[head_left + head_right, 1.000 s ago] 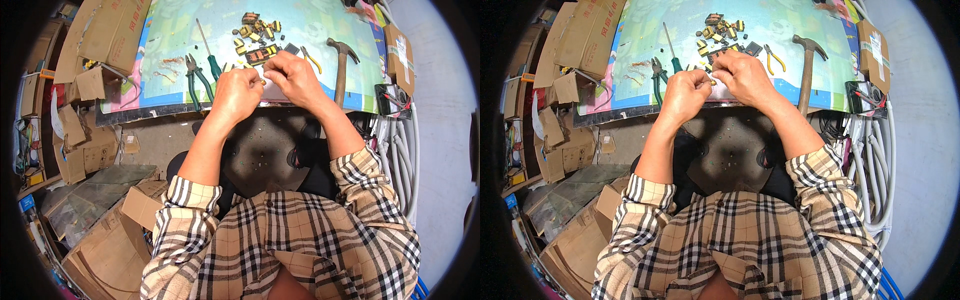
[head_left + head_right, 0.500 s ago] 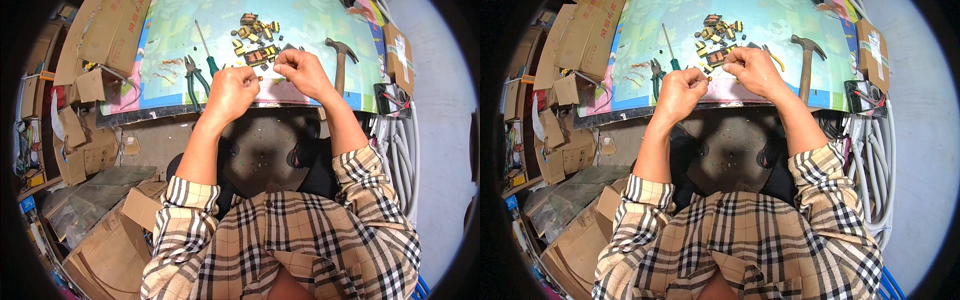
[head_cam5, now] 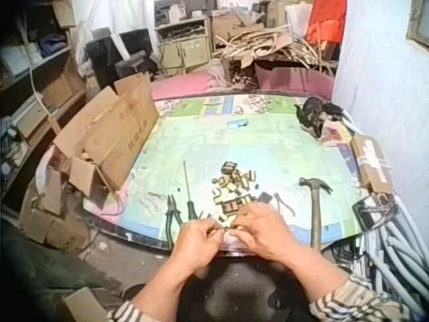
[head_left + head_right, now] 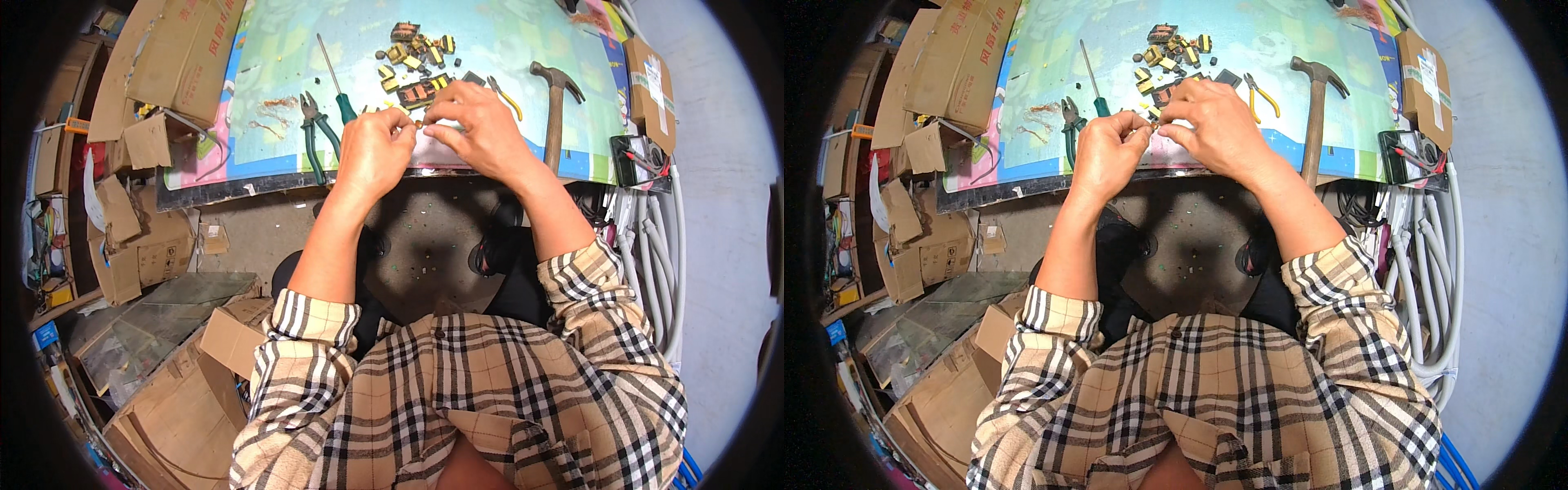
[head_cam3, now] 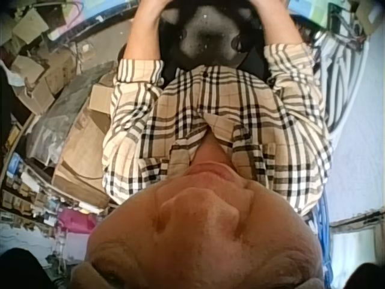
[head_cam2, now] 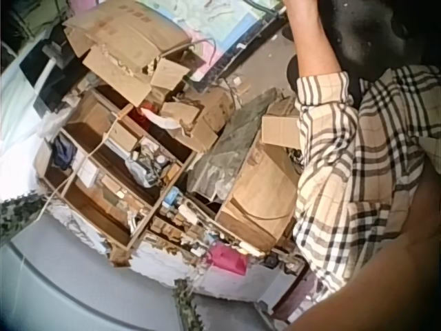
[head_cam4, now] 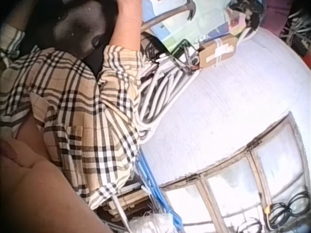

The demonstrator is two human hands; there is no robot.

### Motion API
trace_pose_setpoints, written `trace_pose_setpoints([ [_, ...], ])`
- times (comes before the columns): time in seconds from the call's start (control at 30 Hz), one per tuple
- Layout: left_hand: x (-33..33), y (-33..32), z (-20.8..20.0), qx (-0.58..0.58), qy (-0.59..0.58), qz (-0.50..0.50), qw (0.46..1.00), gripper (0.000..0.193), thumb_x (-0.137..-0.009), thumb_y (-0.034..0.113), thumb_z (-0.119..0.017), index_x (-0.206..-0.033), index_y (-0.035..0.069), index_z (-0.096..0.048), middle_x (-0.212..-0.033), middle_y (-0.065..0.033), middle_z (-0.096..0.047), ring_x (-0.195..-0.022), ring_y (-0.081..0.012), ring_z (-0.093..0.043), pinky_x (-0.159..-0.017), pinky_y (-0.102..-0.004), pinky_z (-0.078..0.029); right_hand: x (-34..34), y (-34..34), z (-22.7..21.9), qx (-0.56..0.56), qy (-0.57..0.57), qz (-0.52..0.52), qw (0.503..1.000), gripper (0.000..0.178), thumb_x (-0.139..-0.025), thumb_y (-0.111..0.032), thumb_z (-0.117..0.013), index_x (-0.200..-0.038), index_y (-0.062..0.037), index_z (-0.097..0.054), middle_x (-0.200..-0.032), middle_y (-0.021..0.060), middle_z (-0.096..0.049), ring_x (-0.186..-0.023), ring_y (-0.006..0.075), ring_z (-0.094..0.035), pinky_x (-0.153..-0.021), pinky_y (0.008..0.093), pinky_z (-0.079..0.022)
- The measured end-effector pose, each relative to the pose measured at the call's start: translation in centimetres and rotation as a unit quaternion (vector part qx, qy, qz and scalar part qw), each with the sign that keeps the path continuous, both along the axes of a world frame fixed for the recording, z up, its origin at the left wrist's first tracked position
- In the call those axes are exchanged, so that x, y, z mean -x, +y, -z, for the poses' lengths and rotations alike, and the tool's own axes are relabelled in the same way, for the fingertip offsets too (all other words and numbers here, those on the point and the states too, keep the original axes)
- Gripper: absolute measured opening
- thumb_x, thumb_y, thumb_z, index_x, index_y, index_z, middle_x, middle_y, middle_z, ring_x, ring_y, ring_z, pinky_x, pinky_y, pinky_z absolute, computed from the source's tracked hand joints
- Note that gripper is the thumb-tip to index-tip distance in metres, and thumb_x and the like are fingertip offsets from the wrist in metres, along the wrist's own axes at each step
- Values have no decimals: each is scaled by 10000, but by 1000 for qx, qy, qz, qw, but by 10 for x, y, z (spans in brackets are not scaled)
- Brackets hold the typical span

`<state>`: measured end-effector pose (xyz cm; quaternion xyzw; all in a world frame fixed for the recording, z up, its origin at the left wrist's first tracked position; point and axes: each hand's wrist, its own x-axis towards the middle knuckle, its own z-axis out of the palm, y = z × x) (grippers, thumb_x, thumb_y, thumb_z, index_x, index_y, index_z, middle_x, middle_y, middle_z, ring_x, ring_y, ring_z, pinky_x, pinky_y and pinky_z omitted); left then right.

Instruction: The person sits on the floor and assembles small electronic components on a low table. They use pliers and a hammer to manipulate and separate parts, then connect wires by hand to the components.

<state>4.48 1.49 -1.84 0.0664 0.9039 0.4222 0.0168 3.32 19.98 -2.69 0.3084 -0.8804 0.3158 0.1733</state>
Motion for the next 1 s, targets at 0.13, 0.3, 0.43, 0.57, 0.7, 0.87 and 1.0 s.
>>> trace_pose_setpoints([
  [0.13, 5, -1, 15, -116, -49, -18, 992, 168, -800, 141, -663, -834, -21, -694, -722, -134, -670, -625, -224, -631, -609, -333, -485, -2, -4, 6, -1, -9, 20, 1000, 123, -786, -183, -702, -832, -75, -668, -811, 71, -633, -796, 287, -607, -750, 393, -462],
  [0.3, 7, -3, 19, -373, -217, -103, 896, 93, -789, 78, -675, -809, -12, -680, -667, -8, -601, -496, -81, -468, -451, -247, -357, -3, -10, 5, -7, -23, 12, 1000, 115, -789, -180, -686, -781, -74, -640, -724, 73, -628, -739, 302, -617, -733, 411, -469],
  [0.43, 9, -9, 24, -464, -274, -90, 837, 42, -774, 57, -680, -788, 19, -665, -634, 5, -564, -440, -54, -389, -385, -225, -264, -5, -12, 6, -5, -19, 18, 1000, 121, -785, -170, -684, -774, -69, -619, -725, 75, -625, -734, 301, -615, -705, 408, -470],
  [0.57, 7, -3, 19, -440, -250, -101, 856, 49, -780, 58, -678, -781, 15, -656, -626, 3, -560, -428, -50, -387, -365, -216, -244, -6, -12, 8, 1, -23, 21, 1000, 124, -791, -171, -678, -774, -70, -608, -708, 85, -617, -718, 309, -615, -681, 418, -474],
  [0.7, 6, -2, 19, -439, -239, -104, 860, 64, -790, 67, -679, -790, 9, -652, -618, 0, -559, -413, -51, -383, -360, -215, -243, -7, -15, 9, 20, -62, 26, 998, 141, -816, -184, -655, -773, -62, -596, -687, 102, -606, -694, 326, -612, -634, 434, -478],
  [0.87, 7, -4, 16, -459, -269, -90, 842, 81, -801, 78, -678, -817, 0, -659, -617, -2, -556, -404, -53, -382, -354, -215, -243, -8, -14, 9, 19, -53, 31, 998, 151, -830, -188, -638, -774, -55, -592, -685, 111, -604, -686, 339, -615, -616, 437, -479],
  [1.0, 6, -5, 13, -429, -273, -89, 857, 105, -806, 75, -675, -851, -19, -663, -632, -13, -568, -423, -62, -404, -372, -226, -276, -8, -15, 9, 31, -57, 24, 998, 141, -826, -178, -638, -770, -57, -594, -683, 116, -602, -685, 344, -615, -613, 443, -477],
])
